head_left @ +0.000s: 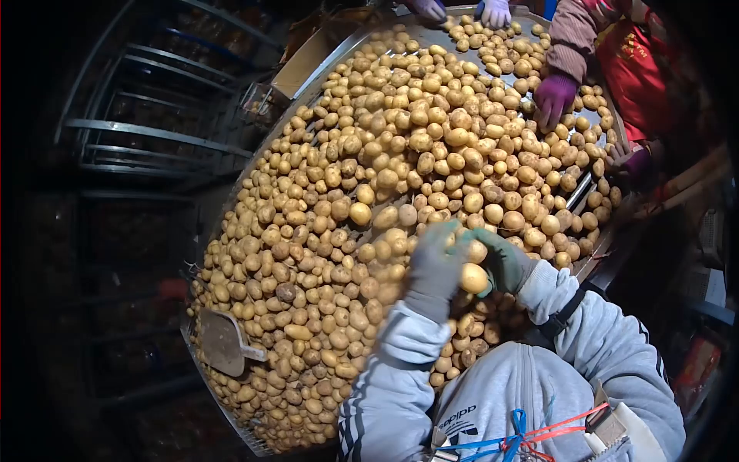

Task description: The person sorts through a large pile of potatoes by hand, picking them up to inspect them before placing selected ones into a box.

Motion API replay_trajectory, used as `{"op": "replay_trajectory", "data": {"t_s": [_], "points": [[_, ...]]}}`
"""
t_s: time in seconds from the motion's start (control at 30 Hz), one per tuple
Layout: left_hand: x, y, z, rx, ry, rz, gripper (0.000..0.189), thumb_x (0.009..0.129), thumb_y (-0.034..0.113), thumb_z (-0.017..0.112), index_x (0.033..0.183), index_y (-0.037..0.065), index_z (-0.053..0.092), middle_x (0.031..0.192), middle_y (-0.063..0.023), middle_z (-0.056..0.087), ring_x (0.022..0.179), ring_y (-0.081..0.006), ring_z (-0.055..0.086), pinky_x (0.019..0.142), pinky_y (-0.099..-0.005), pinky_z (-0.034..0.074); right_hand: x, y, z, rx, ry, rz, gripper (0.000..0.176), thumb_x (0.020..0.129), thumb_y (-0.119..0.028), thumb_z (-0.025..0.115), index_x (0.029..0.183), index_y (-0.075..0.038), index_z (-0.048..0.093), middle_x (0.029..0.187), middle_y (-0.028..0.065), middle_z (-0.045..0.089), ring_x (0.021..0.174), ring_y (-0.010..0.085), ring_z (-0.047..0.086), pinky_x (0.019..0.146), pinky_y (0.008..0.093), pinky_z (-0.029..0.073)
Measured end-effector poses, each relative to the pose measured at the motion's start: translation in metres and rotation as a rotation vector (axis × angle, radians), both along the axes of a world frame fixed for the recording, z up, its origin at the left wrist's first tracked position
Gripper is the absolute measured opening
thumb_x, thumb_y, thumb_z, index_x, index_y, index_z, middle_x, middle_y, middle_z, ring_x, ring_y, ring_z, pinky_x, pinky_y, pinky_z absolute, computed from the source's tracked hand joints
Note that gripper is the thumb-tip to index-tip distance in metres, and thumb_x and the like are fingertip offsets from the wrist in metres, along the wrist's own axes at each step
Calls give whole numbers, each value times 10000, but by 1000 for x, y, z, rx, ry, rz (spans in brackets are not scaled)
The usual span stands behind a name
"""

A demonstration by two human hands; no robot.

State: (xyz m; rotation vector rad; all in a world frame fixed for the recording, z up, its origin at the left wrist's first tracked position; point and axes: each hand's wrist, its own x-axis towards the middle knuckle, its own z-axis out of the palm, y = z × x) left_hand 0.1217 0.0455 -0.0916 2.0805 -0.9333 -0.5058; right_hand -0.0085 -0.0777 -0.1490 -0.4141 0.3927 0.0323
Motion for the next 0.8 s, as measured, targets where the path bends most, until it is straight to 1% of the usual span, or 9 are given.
{"op": "replay_trajectory", "data": {"t_s": [0.07, 0.13, 0.3, 0.4, 0.5, 0.57, 0.63, 0.7, 0.8], "points": [[50, 8, 7, 58, 229, 281, 587, 941, 402, 765, 1396, 56, 628, 1365, -185, 643, 1215, -317, 645, 1037, -421, 521, -15, -14, 4, 172, 52, 199, 589, 1055, -552, 540, 1362, -54, 603, 1231, 137, 724, 967, 283, 770, 658, 356, 676], [105, 22, 6, 229, 31, 462, 566, 935, 345, 745, 1401, 52, 615, 1481, -212, 548, 1285, -365, 614, 1067, -445, 508, -20, -16, 32, 206, 165, 116, 589, 1056, -540, 540, 1354, -35, 600, 1231, 163, 715, 957, 291, 771, 590, 367, 667], [185, 39, -79, 289, -558, 236, 578, 855, 220, 772, 1379, 32, 616, 1562, -223, 449, 1311, -452, 564, 1085, -454, 496, -34, -23, 14, 154, 104, 70, 579, 1083, -514, 494, 1409, -40, 562, 1241, 171, 717, 882, 303, 778, 500, 351, 639], [195, 29, -87, 194, -424, 222, 489, 838, 136, 763, 1283, -30, 647, 1454, -227, 543, 1239, -397, 603, 1043, -429, 508, -39, -22, 11, 228, 129, 49, 588, 1083, -514, 495, 1418, -37, 570, 1290, 156, 703, 934, 302, 770, 564, 380, 661], [178, 13, -54, -101, 221, 447, 407, 882, 93, 689, 1267, -35, 659, 1260, -140, 638, 1141, -273, 645, 981, -365, 545, -38, -20, 28, 194, 132, -79, 558, 1123, -449, 434, 1423, 5, 557, 1309, 171, 689, 1126, 302, 718, 884, 439, 654], [133, 12, -24, -493, 851, 539, 403, 932, 143, 639, 1300, -21, 660, 1279, -168, 666, 1115, -286, 680, 958, -405, 594, -42, -19, 29, 95, 100, -95, 500, 1107, -446, 489, 1421, -65, 566, 1249, 150, 715, 1000, 275, 746, 732, 386, 668], [97, 18, -26, -514, 1071, 391, 430, 981, 203, 595, 1356, -2, 643, 1298, -189, 685, 1103, -302, 708, 900, -455, 644, -48, -25, 32, 163, 124, -41, 486, 1105, -453, 494, 1418, -89, 572, 1182, 137, 736, 878, 243, 751, 643, 323, 652], [19, 3, 15, -480, 1238, 387, 508, 1039, 345, 567, 1440, 32, 578, 1258, -138, 697, 928, -267, 734, 646, -331, 618, -58, -25, 23, 89, 123, 20, 496, 1108, -464, 477, 1393, -74, 591, 1109, 125, 751, 778, 211, 741, 584, 275, 622], [-36, 3, 21, -569, 1540, 174, 483, 1073, 328, 530, 1433, 9, 563, 1237, -161, 689, 930, -271, 732, 612, -286, 597, -69, -25, 33, 86, 145, 6, 500, 1109, -468, 465, 1252, -37, 674, 921, 88, 742, 603, 146, 670, 452, 234, 507]]}}
